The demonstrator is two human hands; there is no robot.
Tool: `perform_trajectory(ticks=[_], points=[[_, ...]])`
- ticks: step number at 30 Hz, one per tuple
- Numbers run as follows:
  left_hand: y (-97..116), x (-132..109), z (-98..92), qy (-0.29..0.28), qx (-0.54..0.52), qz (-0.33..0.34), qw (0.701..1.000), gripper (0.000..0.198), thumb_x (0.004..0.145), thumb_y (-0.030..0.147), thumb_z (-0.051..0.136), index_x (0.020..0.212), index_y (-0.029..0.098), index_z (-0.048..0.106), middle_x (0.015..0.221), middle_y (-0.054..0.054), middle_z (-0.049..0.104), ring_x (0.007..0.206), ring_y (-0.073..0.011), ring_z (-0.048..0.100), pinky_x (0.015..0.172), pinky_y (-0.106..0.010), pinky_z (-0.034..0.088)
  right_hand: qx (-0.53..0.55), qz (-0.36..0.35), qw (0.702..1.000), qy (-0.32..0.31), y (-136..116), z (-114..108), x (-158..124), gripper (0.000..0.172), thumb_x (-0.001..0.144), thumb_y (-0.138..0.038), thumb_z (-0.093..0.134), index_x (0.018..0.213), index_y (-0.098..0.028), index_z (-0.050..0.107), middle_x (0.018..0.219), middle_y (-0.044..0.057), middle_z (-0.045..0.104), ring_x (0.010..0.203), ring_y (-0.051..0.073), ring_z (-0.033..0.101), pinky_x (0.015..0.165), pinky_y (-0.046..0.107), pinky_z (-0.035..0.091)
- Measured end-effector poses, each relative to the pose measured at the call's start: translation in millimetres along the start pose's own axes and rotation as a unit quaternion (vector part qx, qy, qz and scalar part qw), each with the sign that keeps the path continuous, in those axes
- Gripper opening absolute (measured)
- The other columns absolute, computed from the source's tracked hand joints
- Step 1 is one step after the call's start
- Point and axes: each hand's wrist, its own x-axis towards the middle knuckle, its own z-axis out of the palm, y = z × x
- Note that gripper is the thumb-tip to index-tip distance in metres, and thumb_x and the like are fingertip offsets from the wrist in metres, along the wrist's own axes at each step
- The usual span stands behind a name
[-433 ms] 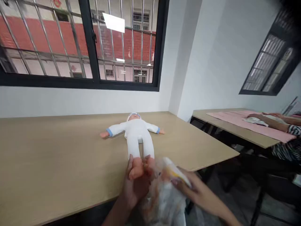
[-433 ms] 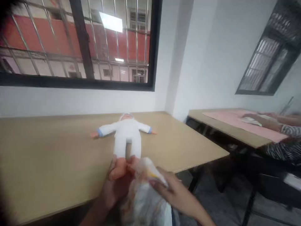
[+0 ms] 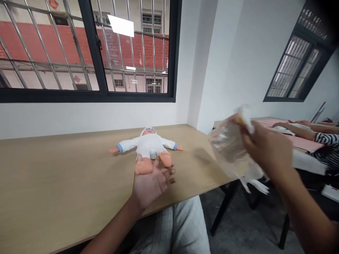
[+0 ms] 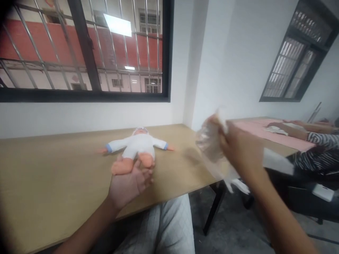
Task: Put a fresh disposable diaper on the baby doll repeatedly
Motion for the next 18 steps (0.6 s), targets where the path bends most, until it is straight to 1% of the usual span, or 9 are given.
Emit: perform_trajectory(ticks=[1,2,3,5,7,9,11,13,18], points=[[6.6,3.5,5.7,-0.005,-0.001,0.006,1.0,0.058,0.08,0.07,0.036,0.106,0.022,0.055,0.103,-0.012,0.057,0.088,-0.0249,0.058,0.079,-0.041,0.046,-0.029,-0.003,0.999,-0.014,-8.4,15.8,-8.9,0.046,0.093,-0.045,0.026,0.119,-0.02,0.055,0.086,0.017,0.066,0.081,0.033,0.064,0.067,0.045,0.047],[13.1,7.2,11.6,-0.009,-0.001,0.012,1.0,0.058,0.079,0.07,0.037,0.105,0.021,0.055,0.103,-0.012,0.057,0.088,-0.0252,0.059,0.078,-0.041,0.046,-0.051,-0.02,0.997,-0.059,-16.4,34.7,-19.6,0.042,0.092,-0.04,0.031,0.12,-0.021,0.055,0.091,0.016,0.067,0.08,0.032,0.065,0.066,0.042,0.048],[19.4,11.1,17.4,-0.012,0.001,0.017,1.0,0.057,0.079,0.069,0.039,0.105,0.021,0.055,0.103,-0.012,0.057,0.088,-0.0253,0.059,0.078,-0.041,0.047,-0.053,-0.057,0.989,-0.126,-23.6,55.6,-31.4,0.04,0.091,-0.034,0.035,0.124,-0.021,0.053,0.1,0.015,0.067,0.083,0.03,0.065,0.067,0.04,0.049],[31.4,18.9,28.6,-0.015,0.01,0.023,1.0,0.054,0.079,0.064,0.042,0.105,0.019,0.055,0.101,-0.013,0.057,0.087,-0.0255,0.059,0.077,-0.042,0.048,-0.055,-0.129,0.96,-0.241,-34.0,98.4,-55.5,0.043,0.087,-0.02,0.037,0.128,-0.021,0.051,0.127,0.015,0.055,0.1,0.029,0.062,0.079,0.039,0.049],[42.1,26.7,38.6,-0.015,0.025,0.022,0.999,0.045,0.082,0.056,0.044,0.105,0.019,0.055,0.1,-0.012,0.058,0.087,-0.0258,0.06,0.076,-0.042,0.048,-0.066,-0.153,0.928,-0.334,-38.7,135.1,-75.2,0.046,0.085,-0.02,0.04,0.13,-0.02,0.05,0.138,0.017,0.044,0.114,0.034,0.054,0.089,0.047,0.043],[51.0,34.1,46.9,-0.014,0.039,0.023,0.999,0.036,0.084,0.047,0.044,0.104,0.02,0.055,0.1,-0.012,0.058,0.09,-0.0261,0.06,0.077,-0.043,0.049,-0.067,-0.135,0.914,-0.378,-39.7,159.2,-87.0,0.051,0.086,-0.026,0.04,0.137,-0.022,0.042,0.145,0.019,0.033,0.125,0.043,0.04,0.092,0.059,0.036],[57.4,40.8,53.1,-0.015,0.046,0.031,0.998,0.033,0.084,0.043,0.043,0.105,0.02,0.055,0.1,-0.011,0.059,0.092,-0.0265,0.06,0.077,-0.043,0.049,-0.05,-0.115,0.908,-0.399,-40.4,170.4,-91.0,0.053,0.089,-0.031,0.036,0.141,-0.026,0.034,0.148,0.019,0.026,0.129,0.047,0.032,0.093,0.065,0.03],[61.5,46.4,57.1,-0.022,0.047,0.042,0.998,0.035,0.084,0.044,0.043,0.107,0.02,0.054,0.101,-0.012,0.059,0.092,-0.0268,0.061,0.077,-0.044,0.049,-0.03,-0.108,0.906,-0.407,-42.8,173.3,-89.9,0.054,0.089,-0.032,0.034,0.143,-0.027,0.031,0.15,0.019,0.021,0.131,0.048,0.027,0.095,0.066,0.027],[68.9,53.1,61.5,-0.041,0.045,0.055,0.997,0.043,0.082,0.05,0.043,0.111,0.019,0.053,0.103,-0.013,0.059,0.093,-0.0276,0.06,0.075,-0.044,0.05,0.034,-0.156,0.891,-0.425,-57.6,176.8,-82.5,0.057,0.088,-0.03,0.037,0.144,-0.031,0.026,0.153,0.014,0.014,0.136,0.043,0.016,0.103,0.062,0.019]])
